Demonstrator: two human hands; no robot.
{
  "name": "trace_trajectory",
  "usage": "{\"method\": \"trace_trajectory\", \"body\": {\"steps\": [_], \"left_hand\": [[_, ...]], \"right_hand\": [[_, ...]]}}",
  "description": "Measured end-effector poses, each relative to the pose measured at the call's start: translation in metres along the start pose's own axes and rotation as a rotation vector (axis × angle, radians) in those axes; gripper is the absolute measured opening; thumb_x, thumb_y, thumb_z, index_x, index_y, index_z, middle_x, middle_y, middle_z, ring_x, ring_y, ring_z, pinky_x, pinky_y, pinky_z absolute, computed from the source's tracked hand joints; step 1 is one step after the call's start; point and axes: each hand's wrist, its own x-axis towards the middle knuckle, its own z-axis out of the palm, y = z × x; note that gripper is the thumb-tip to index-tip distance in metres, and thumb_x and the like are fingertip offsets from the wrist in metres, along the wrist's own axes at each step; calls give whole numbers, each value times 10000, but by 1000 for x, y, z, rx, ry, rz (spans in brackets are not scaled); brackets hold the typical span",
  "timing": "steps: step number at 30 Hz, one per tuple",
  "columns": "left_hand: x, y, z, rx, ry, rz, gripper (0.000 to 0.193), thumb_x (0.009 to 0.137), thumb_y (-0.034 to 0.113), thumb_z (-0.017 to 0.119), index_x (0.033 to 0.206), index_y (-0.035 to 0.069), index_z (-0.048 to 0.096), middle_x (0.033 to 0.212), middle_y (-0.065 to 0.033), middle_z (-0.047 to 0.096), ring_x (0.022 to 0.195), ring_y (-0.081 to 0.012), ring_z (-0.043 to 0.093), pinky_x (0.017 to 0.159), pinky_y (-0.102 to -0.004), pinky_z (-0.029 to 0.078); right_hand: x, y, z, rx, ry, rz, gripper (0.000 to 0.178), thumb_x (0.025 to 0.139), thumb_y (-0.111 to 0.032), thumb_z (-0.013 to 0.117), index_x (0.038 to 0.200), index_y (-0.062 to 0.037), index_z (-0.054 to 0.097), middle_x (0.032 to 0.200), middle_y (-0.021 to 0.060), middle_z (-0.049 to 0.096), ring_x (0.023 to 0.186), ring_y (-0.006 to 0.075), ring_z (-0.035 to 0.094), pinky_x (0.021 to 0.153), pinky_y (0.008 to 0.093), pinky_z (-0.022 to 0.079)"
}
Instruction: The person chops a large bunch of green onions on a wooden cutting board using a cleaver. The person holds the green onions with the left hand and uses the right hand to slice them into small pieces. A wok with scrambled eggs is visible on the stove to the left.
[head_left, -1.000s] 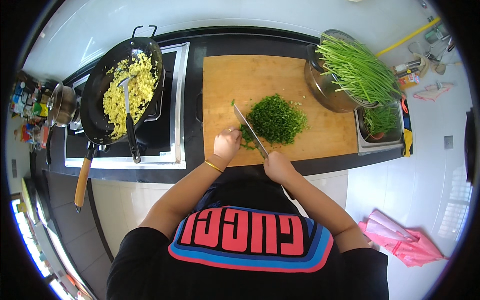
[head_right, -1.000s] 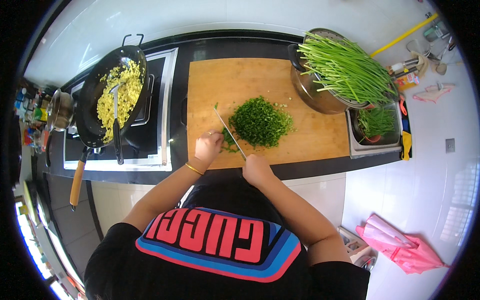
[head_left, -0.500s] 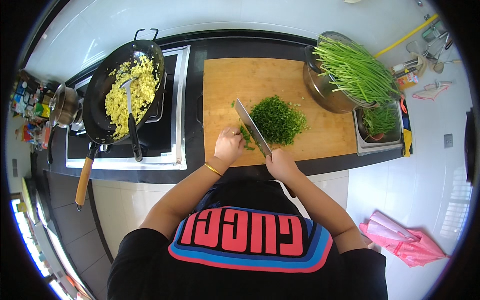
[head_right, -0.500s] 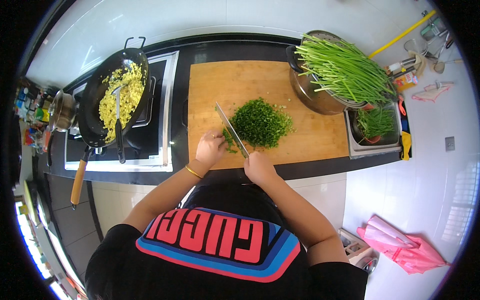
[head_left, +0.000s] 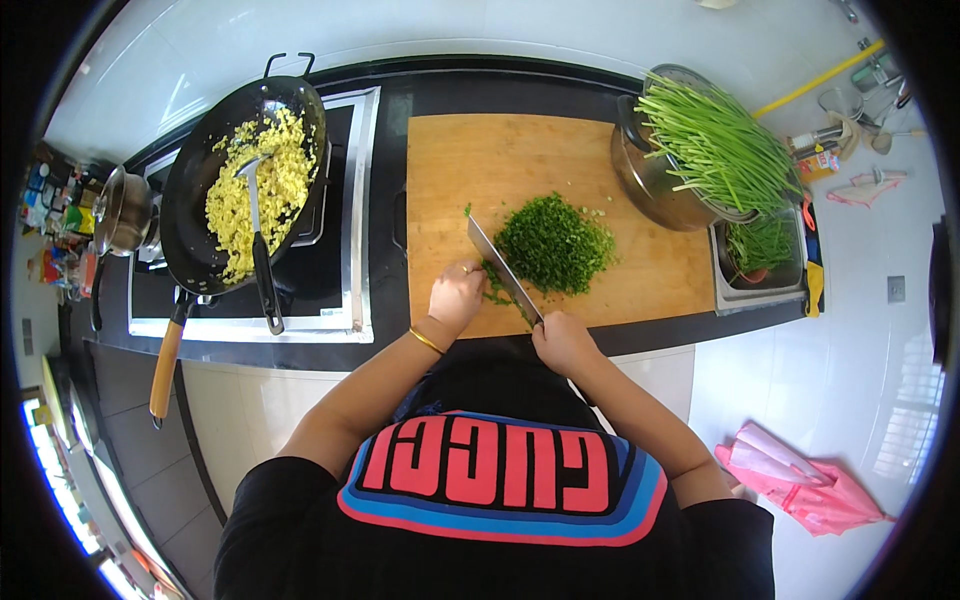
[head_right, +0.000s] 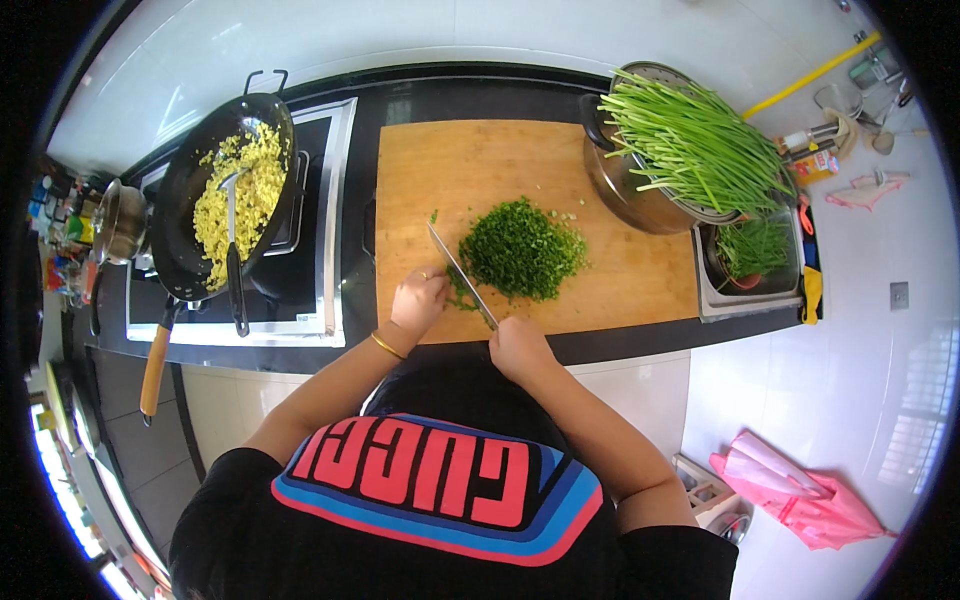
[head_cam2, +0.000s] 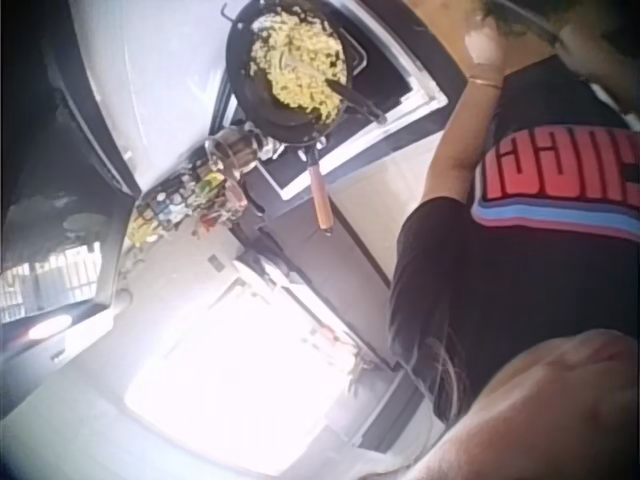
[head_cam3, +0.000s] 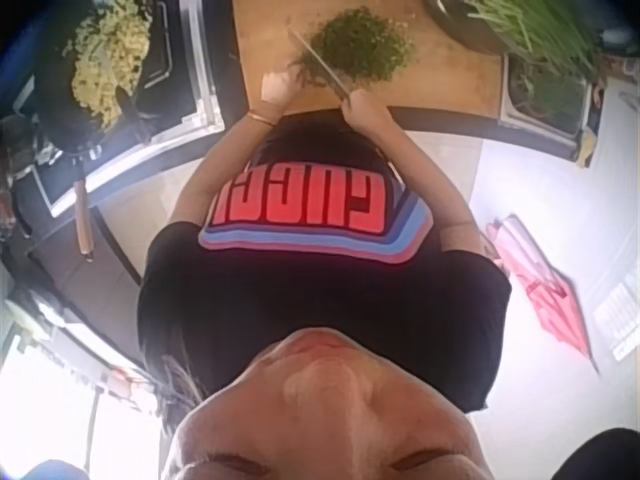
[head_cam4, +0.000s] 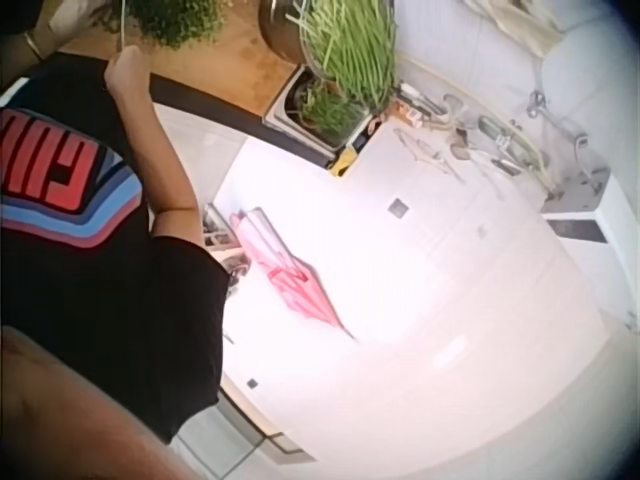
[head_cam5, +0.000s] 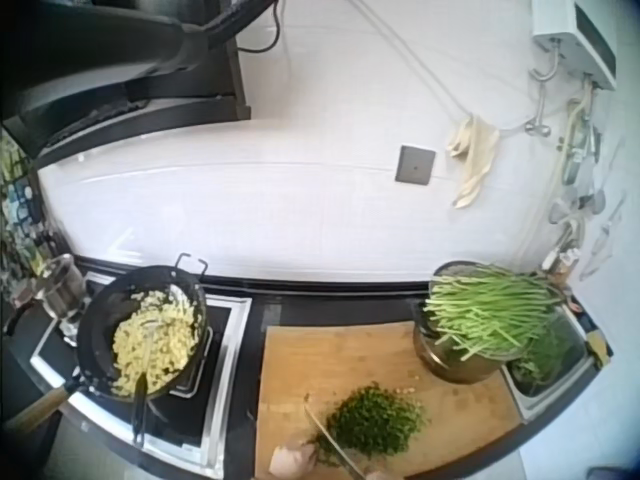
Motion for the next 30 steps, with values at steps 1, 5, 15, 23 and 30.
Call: {"method": "trace_trajectory", "body": {"steps": [1, 5, 15, 23, 30], "left_hand": [[0, -1, 0, 0, -5, -3, 28, 667, 37, 573, 677, 35, 598, 751, -69, 570, 706, -266, 565, 595, -366, 469], [-2, 0, 1, -11, -15, -7, 43, 663, 31, 573, 699, 30, 597, 752, -76, 564, 706, -271, 564, 612, -364, 468], [1, 3, -6, 47, -40, 54, 30, 695, 32, 584, 719, 25, 600, 789, -87, 582, 704, -280, 570, 584, -367, 467], [4, 8, -16, 48, -22, 115, 142, 648, 10, 584, 783, 14, 630, 809, -81, 572, 773, -272, 556, 677, -351, 465], [-6, 2, -9, 21, -23, 42, 147, 631, 18, 583, 770, 31, 631, 799, -68, 588, 748, -253, 568, 653, -346, 477]], "right_hand": [[0, 0, 0, -9, -1, -9, 236, 756, -123, 500, 639, 69, 569, 667, 274, 562, 664, 414, 573, 643, 467, 459], [1, -2, 7, -80, 2, -9, 210, 748, -120, 515, 641, 51, 574, 654, 262, 569, 643, 406, 580, 631, 463, 470], [43, -16, 29, 29, 139, -11, 226, 769, -129, 513, 647, 54, 562, 640, 255, 572, 632, 388, 589, 600, 449, 476], [44, -2, 7, 224, 154, 28, 243, 767, -149, 525, 652, 61, 561, 659, 255, 572, 646, 398, 576, 607, 455, 469], [4, -3, -3, -9, 41, -42, 211, 748, -119, 517, 651, 61, 566, 649, 255, 569, 651, 400, 576, 630, 462, 463]]}}
